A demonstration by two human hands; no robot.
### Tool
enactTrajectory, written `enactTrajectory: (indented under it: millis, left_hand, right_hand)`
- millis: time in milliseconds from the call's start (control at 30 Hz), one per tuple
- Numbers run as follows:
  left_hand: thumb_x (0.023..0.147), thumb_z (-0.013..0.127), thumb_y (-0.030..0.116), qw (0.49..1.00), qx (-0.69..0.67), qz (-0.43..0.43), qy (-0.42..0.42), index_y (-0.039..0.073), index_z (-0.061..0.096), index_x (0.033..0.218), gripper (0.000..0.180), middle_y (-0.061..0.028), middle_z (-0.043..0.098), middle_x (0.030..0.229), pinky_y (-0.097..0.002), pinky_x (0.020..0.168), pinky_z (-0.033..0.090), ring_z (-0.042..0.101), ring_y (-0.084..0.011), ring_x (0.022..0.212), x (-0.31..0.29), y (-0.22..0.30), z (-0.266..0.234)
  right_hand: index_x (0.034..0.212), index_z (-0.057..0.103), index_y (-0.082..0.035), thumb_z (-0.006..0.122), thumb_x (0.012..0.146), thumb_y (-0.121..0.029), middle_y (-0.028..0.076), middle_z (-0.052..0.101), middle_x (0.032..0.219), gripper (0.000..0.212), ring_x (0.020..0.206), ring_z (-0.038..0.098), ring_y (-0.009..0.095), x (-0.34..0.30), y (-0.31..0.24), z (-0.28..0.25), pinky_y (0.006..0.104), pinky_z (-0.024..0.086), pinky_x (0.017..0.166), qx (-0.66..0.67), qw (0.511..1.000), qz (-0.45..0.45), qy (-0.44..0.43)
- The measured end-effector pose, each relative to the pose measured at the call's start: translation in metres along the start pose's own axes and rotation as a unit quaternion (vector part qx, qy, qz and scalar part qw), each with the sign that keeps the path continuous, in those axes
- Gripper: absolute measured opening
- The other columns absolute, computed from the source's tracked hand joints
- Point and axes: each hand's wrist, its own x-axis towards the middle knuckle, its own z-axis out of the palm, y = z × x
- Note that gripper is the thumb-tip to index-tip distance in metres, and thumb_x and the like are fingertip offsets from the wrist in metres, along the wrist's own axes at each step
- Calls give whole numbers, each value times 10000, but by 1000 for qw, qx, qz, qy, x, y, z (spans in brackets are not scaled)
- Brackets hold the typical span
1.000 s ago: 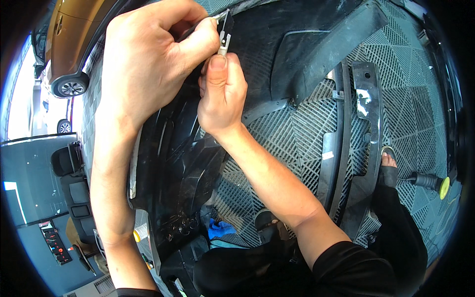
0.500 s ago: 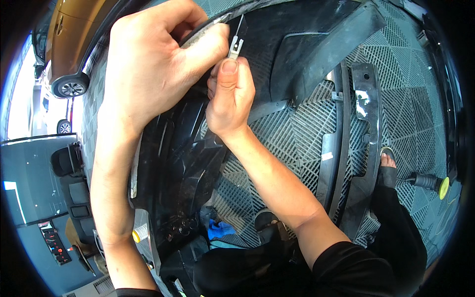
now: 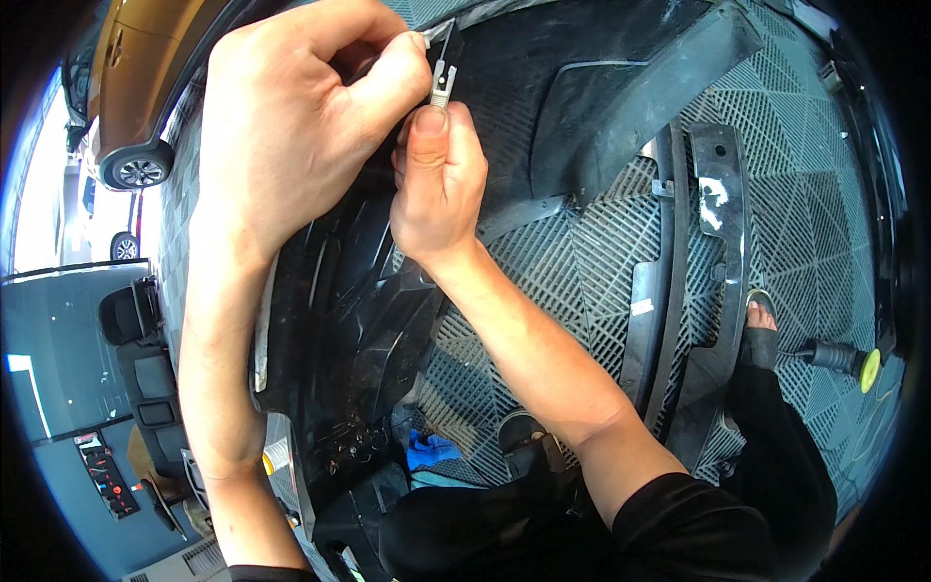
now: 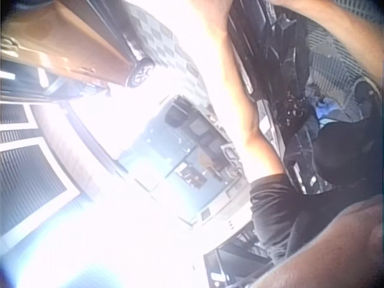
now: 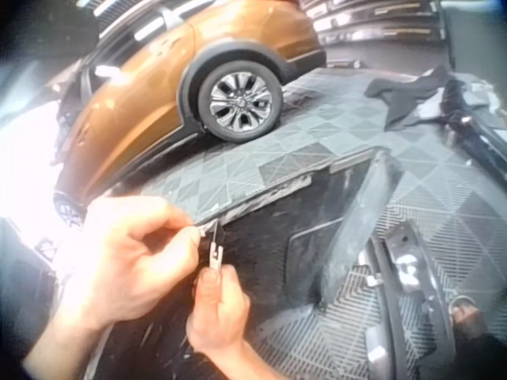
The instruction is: The person removes adhesive residue from a black plastic car part, then uses a small metal tool to scrape and clean the edges. They continue to peel and scrape adhesive along the perimeter of the part.
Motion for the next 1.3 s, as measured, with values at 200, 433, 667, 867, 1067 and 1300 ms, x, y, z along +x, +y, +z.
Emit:
enactTrajectory:
  millis: [200, 433, 667, 867, 1067, 1300]
  left_hand:
    - [916, 701, 148, 1000, 10, 8, 12, -8, 745, 956, 167, -62, 727, 769, -259, 680, 526, 670, -97, 722, 0, -1, 2]
    - [919, 697, 144, 1000, -13, -18, 4, -7, 749, 968, 167, -61, 736, 784, -258, 695, 536, 677, -99, 732, -1, -2, 2]
    - [923, 685, 130, 1000, -11, -7, 1, -16, 744, 972, 165, -60, 736, 796, -260, 703, 538, 676, -96, 743, -2, -3, 2]
    - [922, 704, 144, 1000, 0, 6, 2, -9, 743, 960, 163, -58, 729, 779, -259, 684, 530, 668, -89, 730, 0, -3, -1]
    - [920, 778, 240, 1000, -1, -5, -9, 1, 733, 891, 244, -42, 696, 695, -250, 599, 491, 632, -82, 642, 2, 2, 3]
    - [922, 768, 225, 1000, 27, 12, 9, 12, 738, 880, 219, -54, 701, 693, -256, 591, 502, 644, -93, 631, 4, 2, 3]
  right_hand:
    - [898, 494, -56, 441, 1089, -471, -2, 480, 691, 461, 596, 459, 66, -2, -9, 4, 251, 396, 537, -9, 1000, 29, -6]
    - [903, 494, -68, 419, 1092, -491, -29, 488, 731, 469, 628, 462, 44, -6, -16, 13, 222, 404, 555, 27, 997, 71, -3]
    - [894, 483, -64, 428, 1086, -504, -23, 492, 720, 484, 622, 468, 48, -9, -16, 13, 225, 396, 544, -7, 999, 52, -9]
    - [893, 476, -70, 463, 1066, -532, -21, 456, 739, 494, 600, 428, 45, -17, -8, 3, 212, 369, 514, 52, 995, 79, -17]
    - [893, 466, -73, 453, 1073, -522, -30, 419, 712, 484, 560, 386, 46, -13, -12, -3, 210, 337, 493, 75, 995, 68, 7]
    - [910, 470, -78, 460, 1077, -504, -36, 412, 701, 457, 560, 373, 41, -7, -3, -2, 216, 322, 492, 51, 998, 46, 3]
